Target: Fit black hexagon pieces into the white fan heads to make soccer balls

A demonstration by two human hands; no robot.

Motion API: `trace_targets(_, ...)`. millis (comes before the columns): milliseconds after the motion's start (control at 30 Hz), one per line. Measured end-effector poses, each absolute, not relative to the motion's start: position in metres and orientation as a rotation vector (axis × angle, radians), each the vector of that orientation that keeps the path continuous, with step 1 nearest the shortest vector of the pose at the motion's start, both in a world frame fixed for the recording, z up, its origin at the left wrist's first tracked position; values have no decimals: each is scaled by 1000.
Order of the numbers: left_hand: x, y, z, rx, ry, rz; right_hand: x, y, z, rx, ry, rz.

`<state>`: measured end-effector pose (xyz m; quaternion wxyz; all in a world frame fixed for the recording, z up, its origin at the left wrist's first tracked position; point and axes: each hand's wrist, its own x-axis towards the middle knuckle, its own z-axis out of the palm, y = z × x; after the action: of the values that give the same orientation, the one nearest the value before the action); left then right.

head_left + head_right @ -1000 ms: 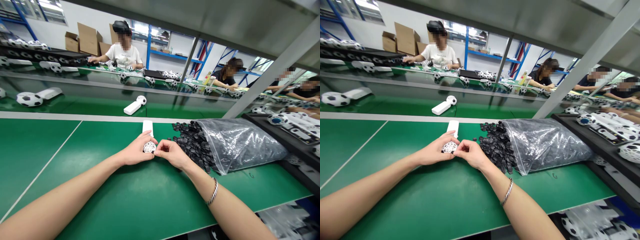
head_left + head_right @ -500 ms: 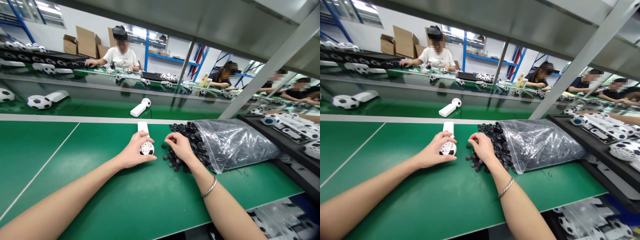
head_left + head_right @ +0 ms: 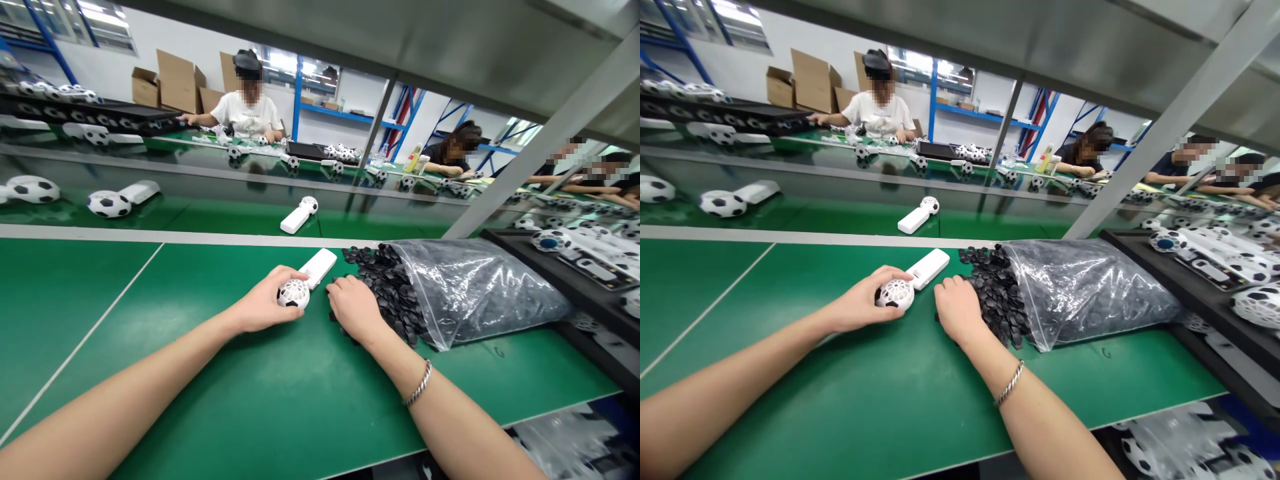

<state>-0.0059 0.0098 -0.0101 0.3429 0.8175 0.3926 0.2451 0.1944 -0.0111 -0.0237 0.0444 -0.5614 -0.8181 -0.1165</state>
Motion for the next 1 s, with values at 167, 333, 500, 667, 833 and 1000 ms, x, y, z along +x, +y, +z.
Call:
trace_targets(167, -3, 9, -13, 2104, 1096, 699, 188, -11, -27, -1782, -2493, -447)
trace_targets(333, -11, 13, -8, 2104, 1041, 591, 195, -11, -24, -1771, -2441, -405)
trace_targets(500, -13, 14, -4, 2069, 1028, 553, 197, -16, -18, -1568, -2145, 72)
trace_targets(667, -13, 15, -5, 2116, 912, 560, 181, -24, -17, -1145, -2002, 592)
trace_targets(833, -14, 16, -6, 2125, 875, 566, 172, -25, -19, -1085, -1981, 654)
trace_targets(1000, -9, 14, -8, 2143, 963, 640, 172, -21, -25, -1143, -1853, 718)
